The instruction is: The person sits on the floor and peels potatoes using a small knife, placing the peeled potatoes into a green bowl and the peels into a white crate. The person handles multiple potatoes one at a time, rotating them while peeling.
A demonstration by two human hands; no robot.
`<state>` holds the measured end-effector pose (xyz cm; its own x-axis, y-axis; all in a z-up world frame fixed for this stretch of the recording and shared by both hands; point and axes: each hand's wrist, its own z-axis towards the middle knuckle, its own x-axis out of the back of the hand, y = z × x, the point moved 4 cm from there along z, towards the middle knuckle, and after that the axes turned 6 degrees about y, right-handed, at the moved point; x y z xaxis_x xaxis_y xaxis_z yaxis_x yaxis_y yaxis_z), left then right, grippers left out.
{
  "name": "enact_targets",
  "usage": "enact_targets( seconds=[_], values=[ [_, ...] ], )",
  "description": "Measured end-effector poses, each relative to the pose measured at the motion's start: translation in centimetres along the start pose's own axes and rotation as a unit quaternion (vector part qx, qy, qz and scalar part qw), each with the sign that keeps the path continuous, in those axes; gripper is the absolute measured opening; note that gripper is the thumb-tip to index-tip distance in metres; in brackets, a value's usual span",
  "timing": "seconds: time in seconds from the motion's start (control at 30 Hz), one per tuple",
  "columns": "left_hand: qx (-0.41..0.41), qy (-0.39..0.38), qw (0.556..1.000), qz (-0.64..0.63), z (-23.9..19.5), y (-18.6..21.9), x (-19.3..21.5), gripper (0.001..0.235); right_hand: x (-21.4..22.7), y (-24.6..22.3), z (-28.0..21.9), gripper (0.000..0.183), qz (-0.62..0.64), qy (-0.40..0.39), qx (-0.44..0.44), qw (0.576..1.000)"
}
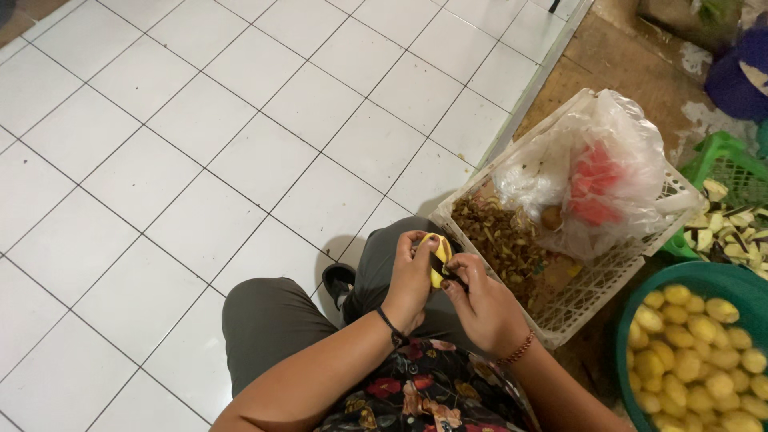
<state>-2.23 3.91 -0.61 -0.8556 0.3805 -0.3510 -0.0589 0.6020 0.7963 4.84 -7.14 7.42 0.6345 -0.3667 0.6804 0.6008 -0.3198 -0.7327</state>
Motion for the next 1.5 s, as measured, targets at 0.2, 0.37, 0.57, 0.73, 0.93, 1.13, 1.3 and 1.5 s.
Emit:
enact_targets(
  seconds=[0.2, 0.37, 0.57, 0.73, 0.93, 1.13, 1.3, 1.5],
  values=[
    [0.017, 0.0, 1.0, -0.022, 0.3, -0.5, 0.2, 0.035, 0.4, -0.2, -0.3, 0.033, 0.001, 0.011, 0.026, 1.0],
    [0.001, -0.006, 1.0, 0.018, 0.4, -0.2, -0.3, 0.035, 0.1, 0.8, -0.1, 0.032, -0.02, 0.001, -0.022, 1.0],
    [0.025, -0.008, 0.999, 0.021, 0.1, 0.2, -0.5, 0.034, 0.2, 1.6, 0.0, 0.039, -0.007, -0.026, -0.043, 0.999],
    [0.017, -0.023, 0.999, 0.019, 0.4, -0.2, -0.9, 0.031, 0.6, 2.1, 0.0, 0.034, 0.014, 0.008, -0.034, 0.999],
    [0.009, -0.036, 0.999, 0.003, 0.8, -0.3, -1.4, 0.03, 0.9, 3.1, 0.0, 0.038, 0.038, 0.0, -0.036, 0.999],
    [0.026, -0.044, 0.999, 0.017, 1.0, -1.0, -1.6, 0.029, 1.2, 4.1, -0.3, 0.043, 0.011, -0.001, -0.024, 1.0],
    [0.02, -0.07, 0.997, 0.027, 1.5, -1.7, -2.3, 0.028, 1.3, 5.4, -0.1, 0.04, 0.001, -0.021, -0.071, 0.997],
    [0.045, -0.082, 0.994, 0.049, 1.7, -2.2, -2.8, 0.029, 2.0, 5.9, -0.2, 0.04, 0.031, -0.017, -0.036, 0.999]
  ],
)
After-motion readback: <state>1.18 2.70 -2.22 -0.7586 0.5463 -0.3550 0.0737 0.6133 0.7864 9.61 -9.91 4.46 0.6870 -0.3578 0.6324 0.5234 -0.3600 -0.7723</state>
